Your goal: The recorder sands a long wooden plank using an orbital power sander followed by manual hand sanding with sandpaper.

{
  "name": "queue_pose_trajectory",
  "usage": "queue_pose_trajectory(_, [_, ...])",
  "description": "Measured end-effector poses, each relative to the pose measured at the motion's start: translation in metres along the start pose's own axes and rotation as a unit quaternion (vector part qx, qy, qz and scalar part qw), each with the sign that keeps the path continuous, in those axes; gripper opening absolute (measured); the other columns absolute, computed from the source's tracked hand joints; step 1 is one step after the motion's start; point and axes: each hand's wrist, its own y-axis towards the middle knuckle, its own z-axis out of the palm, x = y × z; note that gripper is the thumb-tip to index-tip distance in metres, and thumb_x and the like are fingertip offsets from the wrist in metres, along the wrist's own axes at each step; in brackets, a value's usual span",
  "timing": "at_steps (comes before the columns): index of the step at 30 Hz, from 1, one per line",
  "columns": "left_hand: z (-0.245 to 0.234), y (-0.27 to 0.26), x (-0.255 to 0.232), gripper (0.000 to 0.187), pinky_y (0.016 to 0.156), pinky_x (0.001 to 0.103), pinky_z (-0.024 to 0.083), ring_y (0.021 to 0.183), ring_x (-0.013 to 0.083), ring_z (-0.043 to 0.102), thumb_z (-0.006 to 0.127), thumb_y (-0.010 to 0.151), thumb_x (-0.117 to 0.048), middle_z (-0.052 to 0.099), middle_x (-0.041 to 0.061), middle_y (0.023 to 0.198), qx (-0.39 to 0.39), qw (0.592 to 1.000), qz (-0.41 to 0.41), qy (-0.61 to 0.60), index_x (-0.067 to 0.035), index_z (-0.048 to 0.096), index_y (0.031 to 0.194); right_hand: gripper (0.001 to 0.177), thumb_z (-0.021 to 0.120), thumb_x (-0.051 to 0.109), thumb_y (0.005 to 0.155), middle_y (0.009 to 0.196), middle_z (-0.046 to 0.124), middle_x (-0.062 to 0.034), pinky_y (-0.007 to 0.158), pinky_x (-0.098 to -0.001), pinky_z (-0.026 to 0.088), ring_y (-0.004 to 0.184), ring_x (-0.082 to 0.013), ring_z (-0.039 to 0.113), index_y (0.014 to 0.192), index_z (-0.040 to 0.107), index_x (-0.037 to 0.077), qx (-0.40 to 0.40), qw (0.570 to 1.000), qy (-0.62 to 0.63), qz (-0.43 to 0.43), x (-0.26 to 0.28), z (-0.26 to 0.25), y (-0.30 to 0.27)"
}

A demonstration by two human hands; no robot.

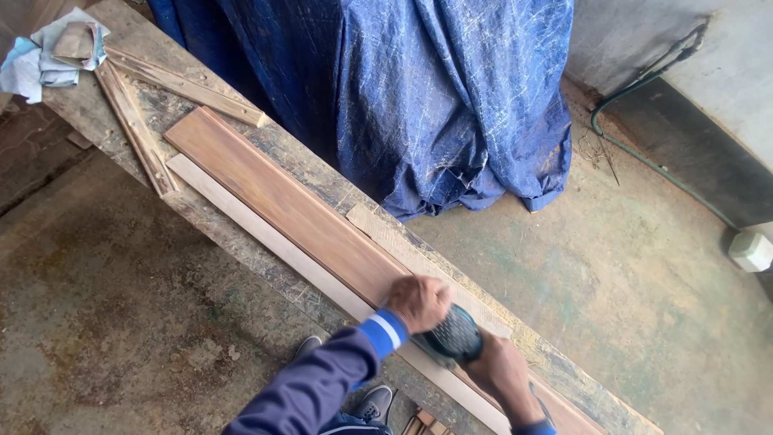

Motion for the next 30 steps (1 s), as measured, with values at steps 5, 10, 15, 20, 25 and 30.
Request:
queue_pose_trajectory(5, [-0.074,0.016,0.046,0.045,0.047,0.037,0.047,0.045,0.0161,0.051,0.043,0.104,-0.034,0.054,0.004,0.052,-0.02,0.999,-0.038,0.019,-0.016,0.056,0.064,0.037,0.078,0.035,0.079,0.077,0.077,-0.0073,0.06,-0.0353,0.063,0.061,-0.0182,0.073,0.109,0.072,0.014,-0.024,0.998,0.009,-0.057,0.086,-0.022,0.026])
queue_pose_trajectory(10, [-0.129,0.03,0.093,0.048,0.052,0.039,0.05,0.047,0.0184,0.055,0.043,0.103,-0.036,0.058,0.006,0.054,-0.052,0.996,-0.04,0.067,-0.013,0.061,0.065,0.035,0.08,0.036,0.08,0.079,0.076,-0.01,0.064,-0.0357,0.062,0.064,-0.0204,0.072,0.104,0.073,0.012,-0.049,0.995,-0.001,-0.087,0.156,-0.033,0.05])
queue_pose_trajectory(15, [-0.166,0.032,0.123,0.049,0.057,0.042,0.051,0.051,0.0212,0.057,0.045,0.104,-0.037,0.06,0.01,0.058,-0.128,0.986,-0.025,0.103,-0.014,0.063,0.064,0.04,0.084,0.032,0.073,0.082,0.076,-0.0131,0.067,-0.0391,0.061,0.069,-0.026,0.074,0.106,0.072,0.011,-0.056,0.991,0.018,-0.117,0.201,-0.041,0.068])
queue_pose_trajectory(20, [-0.17,0.022,0.118,0.048,0.054,0.043,0.051,0.048,0.0234,0.058,0.044,0.105,-0.037,0.06,0.01,0.057,-0.141,0.986,-0.019,0.089,-0.014,0.063,0.067,0.043,0.085,0.032,0.072,0.084,0.076,-0.0141,0.07,-0.0414,0.061,0.072,-0.0284,0.074,0.107,0.073,0.011,-0.052,0.99,0.007,-0.13,0.204,-0.047,0.062])
queue_pose_trajectory(25, [-0.126,0.02,0.094,0.052,0.05,0.04,0.048,0.044,0.0188,0.052,0.043,0.104,-0.038,0.054,0.006,0.05,-0.091,0.992,-0.078,0.049,-0.015,0.057,0.059,0.042,0.083,0.035,0.077,0.084,0.077,-0.0113,0.068,-0.038,0.063,0.07,-0.0242,0.075,0.111,0.071,0.013,-0.019,0.994,-0.008,-0.104,0.157,-0.04,0.049])
queue_pose_trajectory(30, [-0.06,0.013,0.049,0.046,0.044,0.037,0.045,0.042,0.0164,0.048,0.043,0.103,-0.031,0.052,0.004,0.051,-0.074,0.997,-0.025,0.021,-0.016,0.05,0.06,0.045,0.081,0.036,0.078,0.084,0.079,-0.0071,0.064,-0.0335,0.065,0.065,-0.0185,0.077,0.116,0.07,0.014,-0.003,0.997,0.017,-0.075,0.065,-0.008,0.036])
